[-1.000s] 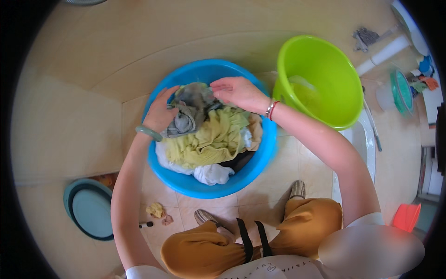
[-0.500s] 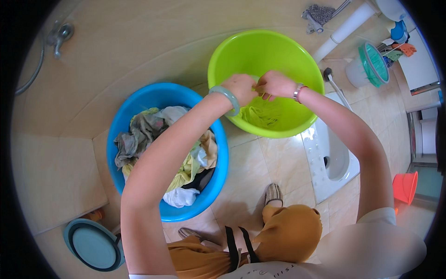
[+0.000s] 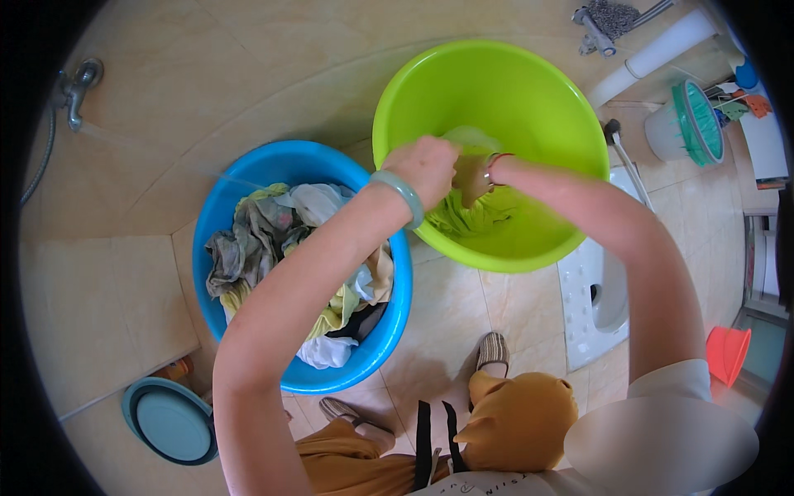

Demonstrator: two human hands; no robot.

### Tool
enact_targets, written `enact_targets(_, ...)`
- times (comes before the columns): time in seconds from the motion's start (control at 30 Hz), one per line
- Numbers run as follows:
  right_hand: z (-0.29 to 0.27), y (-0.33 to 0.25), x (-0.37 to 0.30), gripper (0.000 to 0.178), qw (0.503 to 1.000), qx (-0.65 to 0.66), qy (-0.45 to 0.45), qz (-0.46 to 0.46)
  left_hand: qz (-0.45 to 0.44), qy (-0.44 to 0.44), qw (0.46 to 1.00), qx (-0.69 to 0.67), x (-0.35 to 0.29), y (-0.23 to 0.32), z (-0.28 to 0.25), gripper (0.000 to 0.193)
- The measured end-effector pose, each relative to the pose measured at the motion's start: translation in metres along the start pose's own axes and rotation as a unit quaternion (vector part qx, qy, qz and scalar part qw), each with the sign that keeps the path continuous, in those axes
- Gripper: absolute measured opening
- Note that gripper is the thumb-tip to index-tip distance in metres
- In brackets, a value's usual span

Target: The person cleans a white floor basin using a toilet brush and water from a blue basin. They then transfer various clothes from a green bucket into the blue basin and rinse the green bucket under a tap.

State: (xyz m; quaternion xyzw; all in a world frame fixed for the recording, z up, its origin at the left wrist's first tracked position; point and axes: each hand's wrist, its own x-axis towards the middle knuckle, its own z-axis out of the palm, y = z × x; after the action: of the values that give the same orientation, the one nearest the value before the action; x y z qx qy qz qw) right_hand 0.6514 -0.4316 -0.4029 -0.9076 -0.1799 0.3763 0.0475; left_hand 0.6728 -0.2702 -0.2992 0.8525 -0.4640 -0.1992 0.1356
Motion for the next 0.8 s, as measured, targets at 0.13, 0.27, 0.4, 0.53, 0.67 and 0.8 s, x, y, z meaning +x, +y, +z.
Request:
enact_targets(0.13, -0.056, -0.019, -0.083, 0.031, 0.959, 0.26, 0.096, 0.062, 0.038, 0.165, 0.983, -0.069, -0.005, -0.026, 0.005, 0.064)
enact_targets(0.27, -0.074, -0.013, -0.17, 0.027, 0.842, 0.416, 0.343, 0.007, 0.047, 0.105, 0.966, -0.23, 0.0, -0.004, -0.011, 0.087)
enact_targets(0.4, -0.125, -0.052, -0.238, 0.022, 0.667, 0.532, 0.503, -0.138, 0.085, 0.138, 0.928, -0.337, -0.007, 0.009, -0.019, 0.106)
enact_targets(0.53, -0.146, -0.071, -0.256, 0.017, 0.687, 0.474, 0.543, -0.092, -0.045, 0.091, 0.793, -0.601, -0.032, 0.037, -0.051, 0.074)
enact_targets(0.67, -0.172, -0.118, -0.269, 0.016, 0.603, 0.44, 0.642, -0.175, -0.051, 0.19, 0.713, -0.673, -0.075, 0.042, -0.086, 0.043)
enact_targets(0.8, -0.202, -0.162, -0.275, 0.02, 0.51, 0.454, 0.649, -0.336, 0.053, 0.201, 0.711, -0.672, -0.151, 0.036, -0.15, 0.037)
